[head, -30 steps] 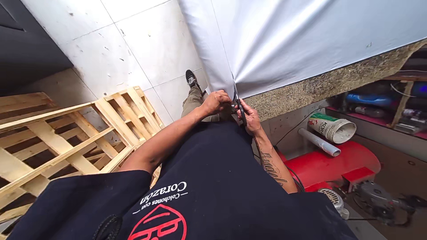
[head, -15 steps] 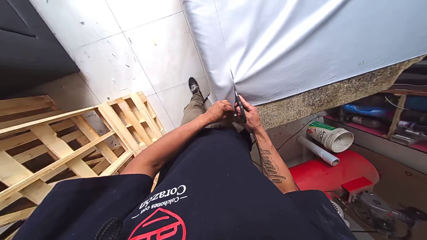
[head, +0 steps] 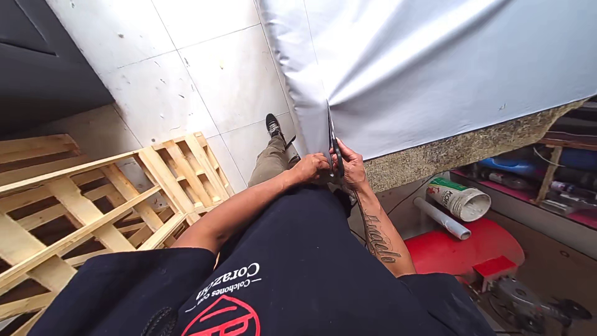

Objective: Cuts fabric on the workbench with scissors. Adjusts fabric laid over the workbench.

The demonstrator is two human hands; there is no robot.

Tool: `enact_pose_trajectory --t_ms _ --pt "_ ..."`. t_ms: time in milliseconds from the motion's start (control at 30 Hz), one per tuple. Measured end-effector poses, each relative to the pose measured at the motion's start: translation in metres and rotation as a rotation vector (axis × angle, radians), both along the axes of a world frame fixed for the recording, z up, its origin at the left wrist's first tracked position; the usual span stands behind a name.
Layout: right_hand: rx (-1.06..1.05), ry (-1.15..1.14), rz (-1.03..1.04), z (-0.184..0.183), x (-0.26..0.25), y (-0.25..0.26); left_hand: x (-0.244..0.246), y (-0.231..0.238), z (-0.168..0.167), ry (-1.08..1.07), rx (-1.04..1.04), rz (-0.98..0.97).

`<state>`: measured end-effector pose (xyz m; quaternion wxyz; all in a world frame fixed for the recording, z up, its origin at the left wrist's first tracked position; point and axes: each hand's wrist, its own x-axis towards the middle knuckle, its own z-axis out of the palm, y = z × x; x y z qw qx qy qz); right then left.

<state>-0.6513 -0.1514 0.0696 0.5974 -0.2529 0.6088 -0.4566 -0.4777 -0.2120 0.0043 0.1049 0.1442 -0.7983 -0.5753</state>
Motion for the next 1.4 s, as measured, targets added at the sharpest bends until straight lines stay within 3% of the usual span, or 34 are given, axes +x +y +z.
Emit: enact_pose_trajectory --t_ms 500,700,867,1033,1200,1400 --pt "0.002 -0.006 0.000 0.002 0.004 -0.084 -0.010 -0.021 -0.005 0.020 0.001 -0.167" --pt "-0.011 -0.006 0.010 0.002 0.002 -0.091 -0.012 -0.027 -0.003 -0.001 0.023 -0.216" --pt "-0.017 -0.001 0.011 0.002 0.006 -0.135 -0.013 -0.030 -0.005 -0.011 0.053 -0.262" --pt "-0.018 -0.014 -0.009 0.002 0.005 -0.139 -0.014 -0.035 -0.004 -0.012 0.057 -0.315" --pt "-0.040 0.031 -0.004 0.004 0.009 -0.186 -0.016 -0.039 -0.006 0.003 0.079 -0.362" --pt "-0.042 0.028 -0.035 0.002 0.009 -0.196 -0.016 -0.044 -0.006 0.002 0.108 -0.422"
